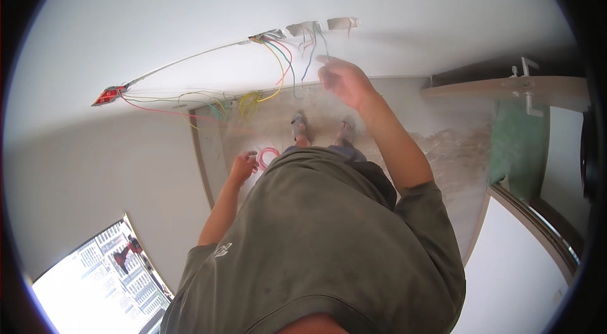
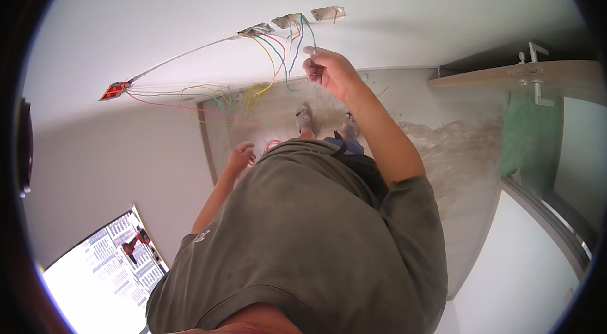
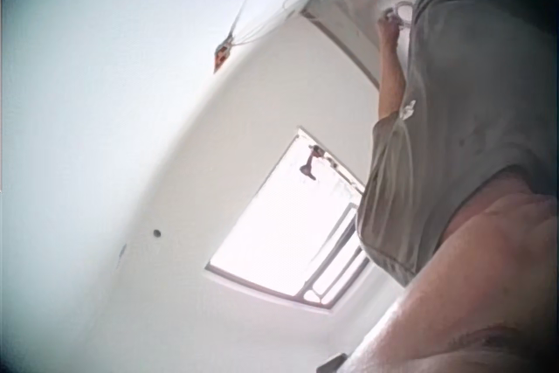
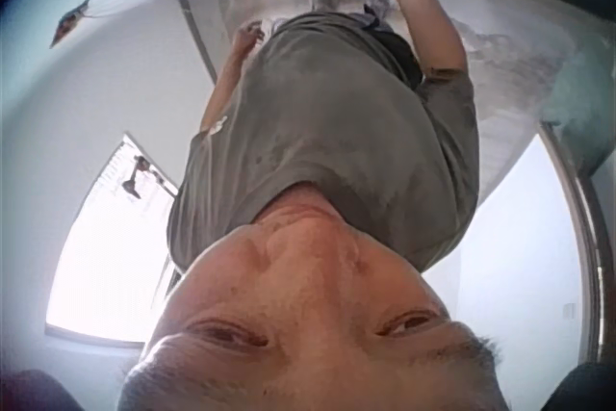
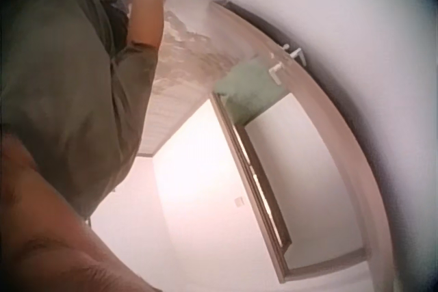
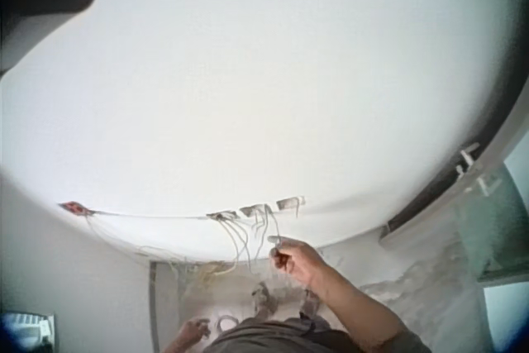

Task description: Organizing and pulling electrical wires into wall socket housings.

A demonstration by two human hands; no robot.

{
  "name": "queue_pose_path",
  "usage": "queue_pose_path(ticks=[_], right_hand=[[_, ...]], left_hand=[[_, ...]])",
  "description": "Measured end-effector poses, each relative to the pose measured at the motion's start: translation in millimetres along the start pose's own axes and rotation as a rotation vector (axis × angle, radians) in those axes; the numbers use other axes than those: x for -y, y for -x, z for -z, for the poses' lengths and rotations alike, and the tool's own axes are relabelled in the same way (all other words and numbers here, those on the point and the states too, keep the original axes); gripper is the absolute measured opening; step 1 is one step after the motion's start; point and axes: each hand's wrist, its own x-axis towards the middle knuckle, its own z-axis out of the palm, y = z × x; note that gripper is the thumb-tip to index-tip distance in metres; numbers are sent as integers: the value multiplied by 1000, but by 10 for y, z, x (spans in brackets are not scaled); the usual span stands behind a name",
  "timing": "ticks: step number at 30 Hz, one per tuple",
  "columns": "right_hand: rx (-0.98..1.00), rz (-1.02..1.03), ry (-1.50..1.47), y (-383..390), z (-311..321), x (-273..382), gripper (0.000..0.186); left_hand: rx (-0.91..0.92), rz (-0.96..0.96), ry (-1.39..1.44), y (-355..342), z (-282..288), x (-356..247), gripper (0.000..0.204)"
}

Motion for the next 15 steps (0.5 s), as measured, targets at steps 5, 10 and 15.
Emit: queue_pose_path(ticks=[5,10,15], right_hand=[[122,336,996,-58,101,-86,33],[48,632,1059,-194,289,-301,38],[-158,690,540,-58,258,224,44]], left_hand=[[-48,61,-6,245,-119,107,32],[-71,-21,-117,144,-58,52,33],[-224,-307,-140,300,-142,-1347,31]])
